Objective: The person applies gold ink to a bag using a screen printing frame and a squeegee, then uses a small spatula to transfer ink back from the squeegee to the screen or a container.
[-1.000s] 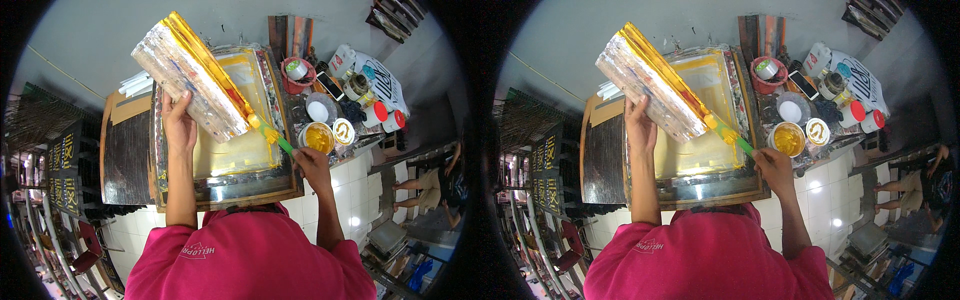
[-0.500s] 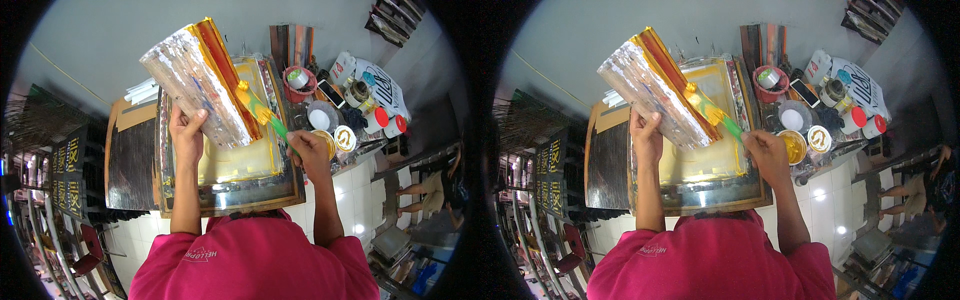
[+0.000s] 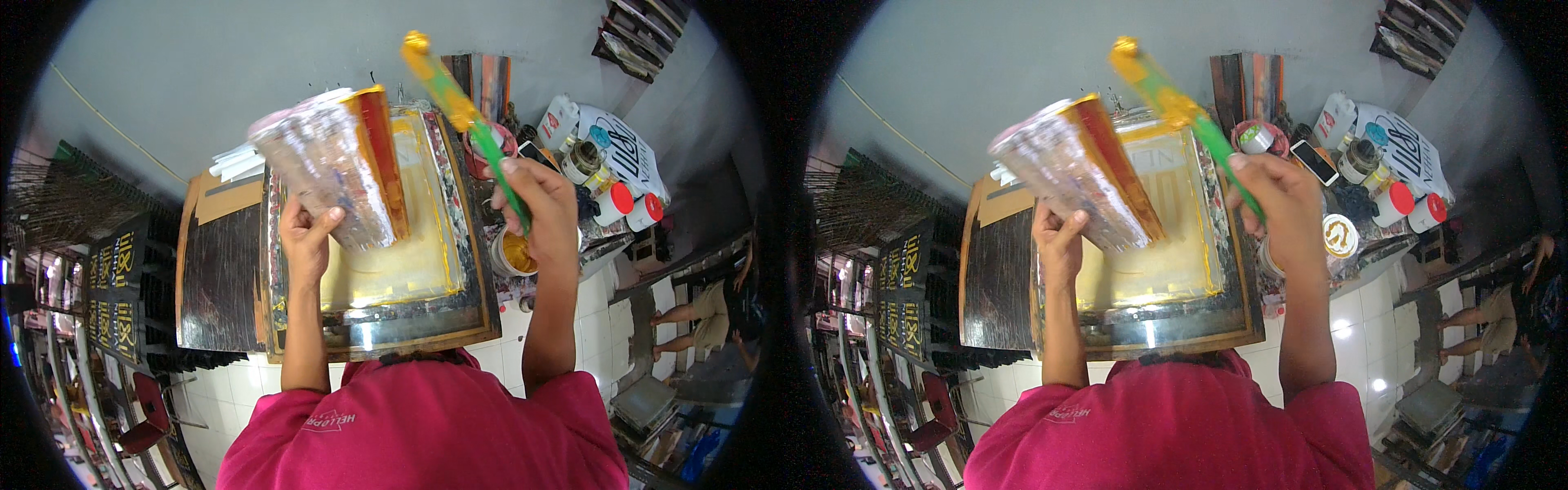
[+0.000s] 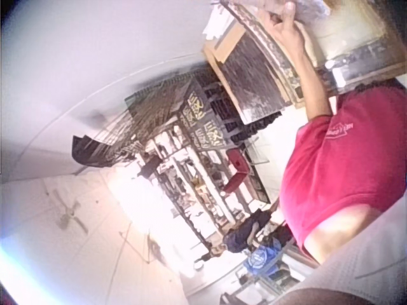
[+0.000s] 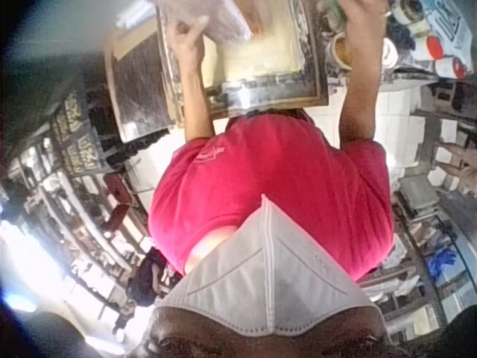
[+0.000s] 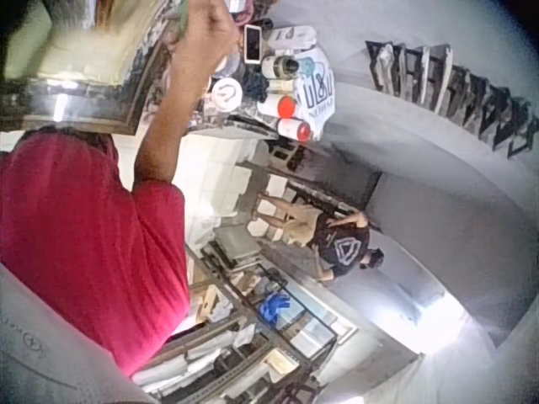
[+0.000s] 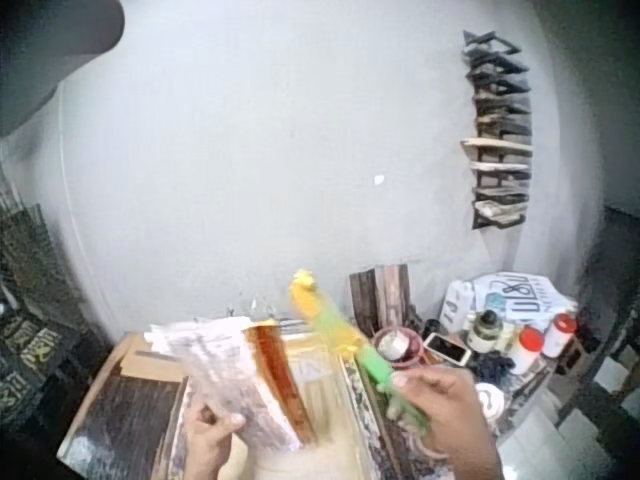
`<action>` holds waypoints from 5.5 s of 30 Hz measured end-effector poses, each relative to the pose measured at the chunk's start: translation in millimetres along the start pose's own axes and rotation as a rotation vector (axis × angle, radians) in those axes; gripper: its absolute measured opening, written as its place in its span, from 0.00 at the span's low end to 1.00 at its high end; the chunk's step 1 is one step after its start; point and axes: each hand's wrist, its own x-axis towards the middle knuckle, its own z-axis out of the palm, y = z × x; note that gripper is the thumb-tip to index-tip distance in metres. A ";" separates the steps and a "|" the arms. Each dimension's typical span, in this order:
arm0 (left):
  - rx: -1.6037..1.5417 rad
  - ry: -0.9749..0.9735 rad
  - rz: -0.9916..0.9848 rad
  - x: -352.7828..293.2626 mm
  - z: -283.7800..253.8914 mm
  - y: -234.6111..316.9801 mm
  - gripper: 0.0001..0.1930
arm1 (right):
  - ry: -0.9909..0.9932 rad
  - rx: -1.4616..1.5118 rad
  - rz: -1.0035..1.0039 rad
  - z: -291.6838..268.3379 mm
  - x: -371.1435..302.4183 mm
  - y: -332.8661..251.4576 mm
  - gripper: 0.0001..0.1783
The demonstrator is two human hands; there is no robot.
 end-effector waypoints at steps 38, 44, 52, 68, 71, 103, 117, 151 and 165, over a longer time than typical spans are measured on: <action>-0.047 -0.477 0.211 19.1 -17.1 -58.3 0.12 | 0.333 -0.285 0.331 -136.2 -135.4 146.8 0.14; -0.111 -0.555 0.256 11.7 -24.0 -59.1 0.16 | 0.171 -0.136 0.347 -62.3 -88.4 144.1 0.18; -0.056 -0.490 0.345 5.5 -44.3 -40.4 0.18 | 0.038 -0.188 0.377 -30.2 -51.2 151.2 0.20; 0.240 -0.247 0.392 37.8 -64.9 -31.2 0.11 | -0.340 -0.238 0.273 40.0 -77.4 79.0 0.19; 0.249 -0.248 0.401 39.2 -64.9 -33.6 0.11 | -0.334 -0.236 0.243 39.0 -85.9 73.5 0.19; 0.202 -0.347 0.357 10.3 -52.2 10.6 0.13 | -0.330 -0.716 0.190 -18.8 58.7 119.9 0.21; 0.326 -0.292 0.353 25.4 -58.9 -5.7 0.13 | -0.481 -0.807 0.176 -9.2 42.6 72.8 0.24; 0.023 0.117 0.024 39.0 -80.8 12.1 0.18 | -0.308 0.114 0.095 -3.7 -8.5 58.9 0.15; -0.706 0.124 -0.419 5.9 -7.3 11.6 0.20 | -0.201 0.057 -0.284 60.4 -3.9 160.0 0.15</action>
